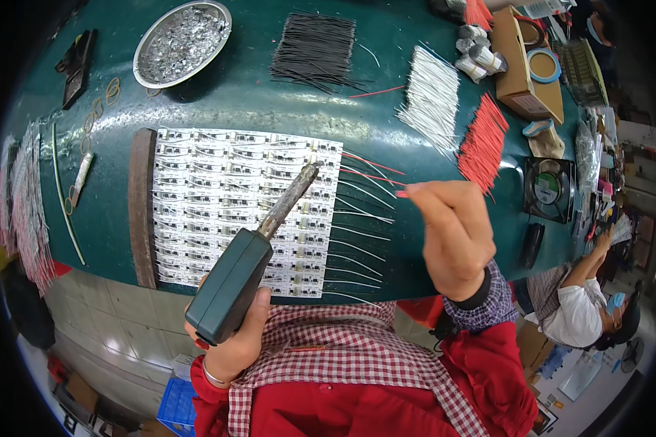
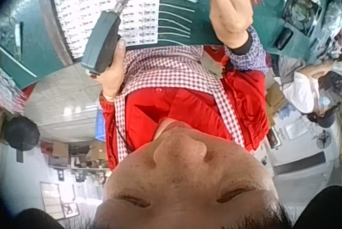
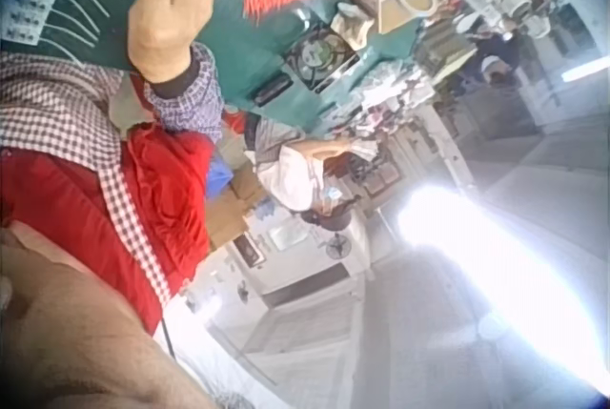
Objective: The person attaches red and white electrical wires to a large grid of LED panels using a handheld soldering gun and solder tin.
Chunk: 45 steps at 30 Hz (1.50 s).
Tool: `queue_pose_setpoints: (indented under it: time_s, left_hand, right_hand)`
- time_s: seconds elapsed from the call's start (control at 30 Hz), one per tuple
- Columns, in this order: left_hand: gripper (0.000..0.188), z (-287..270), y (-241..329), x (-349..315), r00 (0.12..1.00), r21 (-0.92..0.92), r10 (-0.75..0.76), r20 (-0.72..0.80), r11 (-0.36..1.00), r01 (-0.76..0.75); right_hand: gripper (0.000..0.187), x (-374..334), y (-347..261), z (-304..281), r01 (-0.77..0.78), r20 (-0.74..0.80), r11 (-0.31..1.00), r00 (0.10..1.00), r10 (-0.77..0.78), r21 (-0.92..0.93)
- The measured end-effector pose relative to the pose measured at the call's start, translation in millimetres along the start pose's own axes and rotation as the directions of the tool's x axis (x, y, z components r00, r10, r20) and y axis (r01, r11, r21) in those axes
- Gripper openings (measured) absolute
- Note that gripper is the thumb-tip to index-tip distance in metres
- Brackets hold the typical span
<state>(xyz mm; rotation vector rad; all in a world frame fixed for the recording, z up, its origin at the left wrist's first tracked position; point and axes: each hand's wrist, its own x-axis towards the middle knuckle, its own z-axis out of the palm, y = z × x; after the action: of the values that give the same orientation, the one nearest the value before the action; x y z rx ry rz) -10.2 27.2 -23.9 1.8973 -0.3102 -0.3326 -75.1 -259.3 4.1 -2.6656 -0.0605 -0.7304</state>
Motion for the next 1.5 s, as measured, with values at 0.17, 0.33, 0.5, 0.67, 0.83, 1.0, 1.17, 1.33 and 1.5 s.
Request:
queue_pose_setpoints:
  time_s: [0.17,0.33,0.5,0.67,0.83,1.0,1.17,1.33,1.5]
  left_hand:
    - [0.023,1,1,0,0.999,-0.004,0.047,-0.001,0.999,-0.047]
    - [0.023,-1,-4,-4,0.997,0.013,0.073,0.025,0.997,-0.073]
    - [0.023,0,0,-1,0.998,-0.032,0.014,0.058,0.999,-0.012]
    - [0.022,0,8,5,0.994,-0.03,-0.004,0.11,1.0,0.008]
    - [0.021,0,9,8,0.987,0.002,0.027,0.156,1.0,-0.028]
    - [0.02,1,10,7,0.987,-0.021,-0.006,0.158,1.0,0.009]
    - [0.02,-1,12,8,0.978,0.063,-0.008,0.209,0.998,-0.006]
    - [0.021,-2,-2,-5,0.995,0.021,0.006,0.098,1.0,-0.008]
    - [0.022,0,-1,-6,0.997,-0.012,0.034,0.072,0.999,-0.033]
  right_hand:
    - [0.034,-3,5,44,0.032,0.076,0.986,0.996,-0.046,0.166]
    - [0.033,-12,13,63,0.037,0.068,0.983,0.996,-0.05,0.182]
    - [0.034,-12,11,63,0.033,0.076,0.987,0.996,-0.045,0.154]
    - [0.033,-12,10,62,0.046,0.092,0.993,0.994,-0.057,0.113]
    - [0.031,-13,8,59,0.042,0.111,0.994,0.992,-0.052,0.097]
    - [0.032,-11,9,58,0.063,0.116,0.994,0.991,-0.073,0.09]
    - [0.034,-12,8,62,0.046,0.084,0.994,0.995,-0.055,0.101]
    - [0.034,-12,6,60,0.046,0.088,0.995,0.995,-0.055,0.091]
    - [0.033,-14,8,59,0.075,0.106,0.995,0.991,-0.082,0.071]
